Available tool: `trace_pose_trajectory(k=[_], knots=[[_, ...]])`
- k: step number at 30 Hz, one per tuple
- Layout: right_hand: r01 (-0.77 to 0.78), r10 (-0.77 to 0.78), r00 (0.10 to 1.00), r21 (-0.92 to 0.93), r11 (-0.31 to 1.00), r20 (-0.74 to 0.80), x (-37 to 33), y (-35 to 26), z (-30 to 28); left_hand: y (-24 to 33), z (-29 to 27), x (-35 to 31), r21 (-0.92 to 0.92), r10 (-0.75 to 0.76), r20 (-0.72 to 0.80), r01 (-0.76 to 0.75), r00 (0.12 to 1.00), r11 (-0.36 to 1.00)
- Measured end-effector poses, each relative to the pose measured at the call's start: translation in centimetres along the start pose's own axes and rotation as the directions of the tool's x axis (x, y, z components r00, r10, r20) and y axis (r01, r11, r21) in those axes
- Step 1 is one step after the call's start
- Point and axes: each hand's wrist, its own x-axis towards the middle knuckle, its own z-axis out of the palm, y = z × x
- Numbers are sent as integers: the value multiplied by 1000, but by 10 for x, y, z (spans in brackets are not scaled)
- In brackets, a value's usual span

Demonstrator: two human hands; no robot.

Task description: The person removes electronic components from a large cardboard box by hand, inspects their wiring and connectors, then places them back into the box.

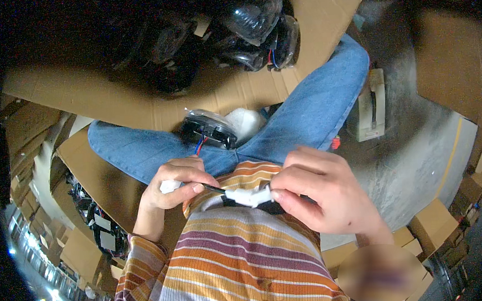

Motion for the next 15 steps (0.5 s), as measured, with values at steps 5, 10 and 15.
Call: trace_pose_trajectory(k=[5, 10, 15], knots=[[-23, 14, 999, -240, 970, -42, -1, -2, 6, 6, 7, 0, 71, 4, -12, -3, 1000, 997], [19, -25, 999, -138, 990, -42, 0, 3, 10, 26, 7, -13, 188, -39, -90, 55, 995, 981], [12, -11, 992, 3, 1000, -127, -5, 10, 5, 98, 8, -104, 416, 157, -588, 131, 793, 900]])
